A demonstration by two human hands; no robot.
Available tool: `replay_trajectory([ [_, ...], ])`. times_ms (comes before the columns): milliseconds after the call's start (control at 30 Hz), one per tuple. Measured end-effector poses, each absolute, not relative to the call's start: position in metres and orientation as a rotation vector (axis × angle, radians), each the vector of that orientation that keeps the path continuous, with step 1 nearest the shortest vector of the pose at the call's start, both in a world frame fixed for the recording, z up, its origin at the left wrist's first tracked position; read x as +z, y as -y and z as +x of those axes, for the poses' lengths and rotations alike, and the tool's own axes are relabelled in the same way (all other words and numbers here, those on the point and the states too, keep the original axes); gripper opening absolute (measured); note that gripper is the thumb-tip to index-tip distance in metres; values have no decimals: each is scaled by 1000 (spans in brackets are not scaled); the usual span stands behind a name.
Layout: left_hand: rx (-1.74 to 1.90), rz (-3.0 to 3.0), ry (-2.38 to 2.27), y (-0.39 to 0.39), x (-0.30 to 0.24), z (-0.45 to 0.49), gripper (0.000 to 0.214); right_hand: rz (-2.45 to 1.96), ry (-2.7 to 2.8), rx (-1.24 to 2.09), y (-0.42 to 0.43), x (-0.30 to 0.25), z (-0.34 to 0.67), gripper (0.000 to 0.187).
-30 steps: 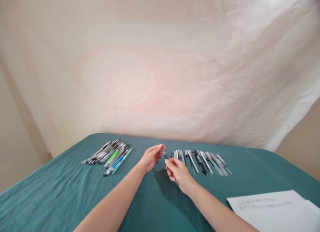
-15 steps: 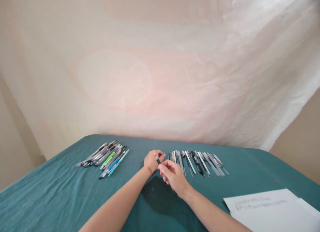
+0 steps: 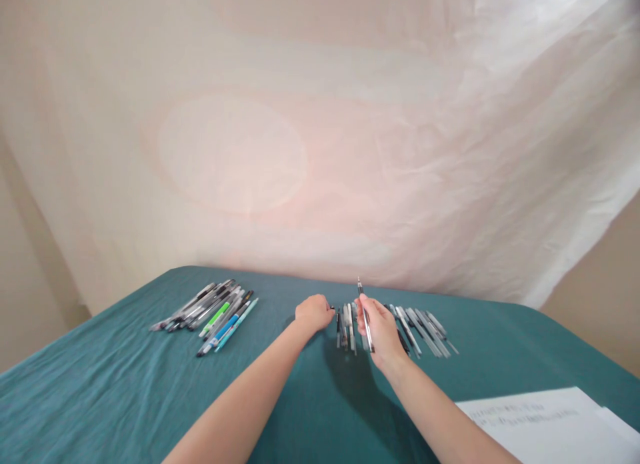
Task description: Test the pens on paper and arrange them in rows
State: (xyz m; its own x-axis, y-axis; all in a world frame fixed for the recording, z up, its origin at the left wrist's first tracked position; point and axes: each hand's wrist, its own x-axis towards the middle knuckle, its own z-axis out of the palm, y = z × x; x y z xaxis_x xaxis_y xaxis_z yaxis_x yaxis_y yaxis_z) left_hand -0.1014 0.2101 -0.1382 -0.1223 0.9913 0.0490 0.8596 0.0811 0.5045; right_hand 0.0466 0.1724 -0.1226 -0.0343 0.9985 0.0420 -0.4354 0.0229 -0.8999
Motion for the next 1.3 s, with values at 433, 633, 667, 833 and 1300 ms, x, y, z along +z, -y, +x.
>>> replay_trajectory([
  [433,853,1959,-1865,-205,-146,-107,23,-880,899,1428,-170,-126,43,30],
  [633,899,2020,-1803,-203,-152,-107,18,-858,900,1423,-171,-131,44,29],
  [667,903,2025,-1796,-203,-153,-106,18,-860,899,1423,-171,-131,43,28],
  [833,919,2020,-1782,-201,-151,-103,16,-877,901,1431,-171,-132,43,30],
  [1300,1000,1930,-1747,-202,-155,-101,12,-881,923,1446,-172,-137,43,31],
])
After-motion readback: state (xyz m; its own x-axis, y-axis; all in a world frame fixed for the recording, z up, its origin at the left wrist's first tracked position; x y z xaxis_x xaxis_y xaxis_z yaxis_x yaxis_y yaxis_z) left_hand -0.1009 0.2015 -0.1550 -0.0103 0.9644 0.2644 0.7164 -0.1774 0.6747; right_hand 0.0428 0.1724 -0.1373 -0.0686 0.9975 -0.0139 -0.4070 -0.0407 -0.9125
